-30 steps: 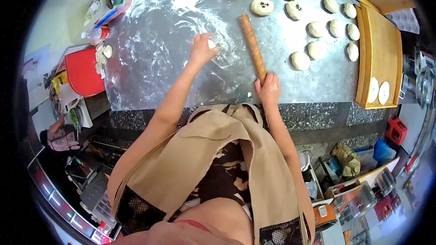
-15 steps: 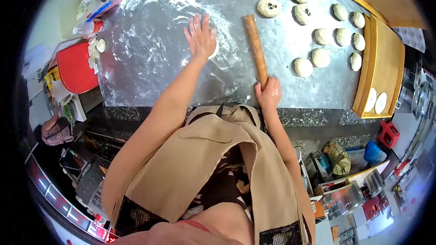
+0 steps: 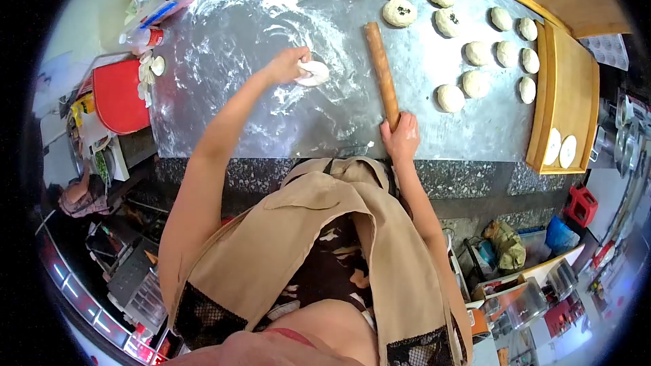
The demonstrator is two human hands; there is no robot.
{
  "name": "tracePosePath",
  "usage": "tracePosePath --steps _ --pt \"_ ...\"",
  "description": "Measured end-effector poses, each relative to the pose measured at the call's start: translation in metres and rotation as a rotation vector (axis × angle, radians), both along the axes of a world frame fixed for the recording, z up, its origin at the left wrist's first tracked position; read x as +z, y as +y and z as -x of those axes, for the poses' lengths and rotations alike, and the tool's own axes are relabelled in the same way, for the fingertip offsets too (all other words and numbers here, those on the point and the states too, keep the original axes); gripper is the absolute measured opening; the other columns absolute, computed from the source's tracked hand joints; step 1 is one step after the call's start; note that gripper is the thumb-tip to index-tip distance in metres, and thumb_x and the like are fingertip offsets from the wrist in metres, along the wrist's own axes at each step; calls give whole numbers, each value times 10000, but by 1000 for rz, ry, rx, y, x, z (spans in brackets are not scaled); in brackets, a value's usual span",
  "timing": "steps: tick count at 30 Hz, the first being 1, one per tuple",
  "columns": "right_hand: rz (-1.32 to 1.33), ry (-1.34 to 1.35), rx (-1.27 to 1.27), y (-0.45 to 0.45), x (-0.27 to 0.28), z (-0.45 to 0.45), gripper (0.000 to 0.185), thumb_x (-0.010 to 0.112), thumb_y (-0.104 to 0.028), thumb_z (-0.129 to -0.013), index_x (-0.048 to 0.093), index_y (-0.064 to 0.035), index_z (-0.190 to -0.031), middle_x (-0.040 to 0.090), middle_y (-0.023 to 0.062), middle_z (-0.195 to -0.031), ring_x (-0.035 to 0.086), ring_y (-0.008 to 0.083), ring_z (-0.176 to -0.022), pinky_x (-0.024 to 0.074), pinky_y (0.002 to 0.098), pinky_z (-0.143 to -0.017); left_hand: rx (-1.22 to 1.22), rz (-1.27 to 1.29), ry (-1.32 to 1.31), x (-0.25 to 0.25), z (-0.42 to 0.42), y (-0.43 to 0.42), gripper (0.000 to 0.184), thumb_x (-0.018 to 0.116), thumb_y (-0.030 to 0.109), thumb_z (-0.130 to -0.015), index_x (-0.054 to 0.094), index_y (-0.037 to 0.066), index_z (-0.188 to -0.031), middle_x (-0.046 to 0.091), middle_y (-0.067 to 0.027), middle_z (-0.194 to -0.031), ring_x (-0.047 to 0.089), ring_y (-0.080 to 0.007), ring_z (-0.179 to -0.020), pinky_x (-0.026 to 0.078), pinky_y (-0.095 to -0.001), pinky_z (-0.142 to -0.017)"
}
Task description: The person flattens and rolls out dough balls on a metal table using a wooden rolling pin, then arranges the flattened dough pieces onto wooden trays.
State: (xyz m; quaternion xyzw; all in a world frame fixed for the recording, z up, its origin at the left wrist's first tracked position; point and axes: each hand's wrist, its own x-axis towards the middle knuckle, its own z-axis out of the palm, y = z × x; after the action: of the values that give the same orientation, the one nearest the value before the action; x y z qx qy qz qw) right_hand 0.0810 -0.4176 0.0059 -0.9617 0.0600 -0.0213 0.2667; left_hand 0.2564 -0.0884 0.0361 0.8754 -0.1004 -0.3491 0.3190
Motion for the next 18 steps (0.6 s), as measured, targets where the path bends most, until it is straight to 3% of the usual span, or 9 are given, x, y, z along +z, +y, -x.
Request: tracePosePath --steps 2,4,5,6,8,9,14,17,18 --pt "0 -10 -9 1 -1 0 354 685 -229 -779 537 -24 -1026 559 168 -946 562 381 -886 479 473 -734 54 152 -178 5 1 -10 285 738 72 -720 563 74 -946 630 -122 -986 586 -336 -981 457 -415 -852" --pt "-7 3 -2 0 -1 0 357 692 -230 -773 535 -26 -1021 557 167 -945 564 378 -892 481 474 -734 67 147 -918 1 -5 -20 271 702 65 -751 561 61 -982 633 -126 -981 583 -352 -1002 459 -445 -872" --pt "-6 1 -4 1 -1 0 357 692 -230 -773 535 -26 -1021 557 167 -945 564 378 -892 481 474 -734 -79 -60 -1085 -17 -17 -15 306 716 247 -811 559 120 -1041 618 -91 -1087 589 -285 -1067 468 -457 -920" --pt "-2 11 -9 1 0 0 356 693 -234 -775 534 -27 -1018 557 166 -946 564 378 -894 483 475 -733 -79 -58 -1089 -18 -18 -16 306 716 247 -811 559 120 -1041 618 -91 -1087 589 -285 -1067 468 -457 -920" --pt "5 16 -12 1 -1 -1 356 694 -237 -777 532 -28 -1014 556 166 -946 564 378 -896 484 475 -732 -257 -145 -1018 -24 -19 -21 515 694 357 -847 524 133 -1278 500 -133 -1346 446 -334 -1275 317 -535 -1092" --pt "19 19 -6 0 -1 0 360 697 -241 -777 531 -28 -1015 557 166 -947 565 381 -893 485 477 -729 -160 -221 -999 -29 -21 -28 608 631 498 -871 482 185 -1372 403 -115 -1464 310 -344 -1381 200 -588 -1140" --pt "34 8 11 1 -1 0 370 714 -240 -788 530 -28 -1029 566 170 -932 571 385 -880 489 475 -723 -52 -328 -896 -43 -14 -54 604 598 554 -865 492 260 -1382 393 -68 -1498 291 -364 -1394 187 -600 -1134" --pt "36 -46 71 -1 -3 1 344 728 -224 -785 549 -28 -1004 570 168 -910 575 375 -845 489 467 -697 -449 -322 -715 -20 51 -42 580 609 494 -867 500 264 -1388 399 -52 -1501 310 -356 -1400 191 -600 -1136" --pt "32 -42 107 -1 -2 -1 338 731 -222 -784 554 -29 -998 573 164 -900 577 369 -836 489 463 -691 -429 -321 -711 -18 73 -34 580 609 494 -867 500 264 -1388 399 -52 -1501 310 -356 -1400 191 -600 -1136"
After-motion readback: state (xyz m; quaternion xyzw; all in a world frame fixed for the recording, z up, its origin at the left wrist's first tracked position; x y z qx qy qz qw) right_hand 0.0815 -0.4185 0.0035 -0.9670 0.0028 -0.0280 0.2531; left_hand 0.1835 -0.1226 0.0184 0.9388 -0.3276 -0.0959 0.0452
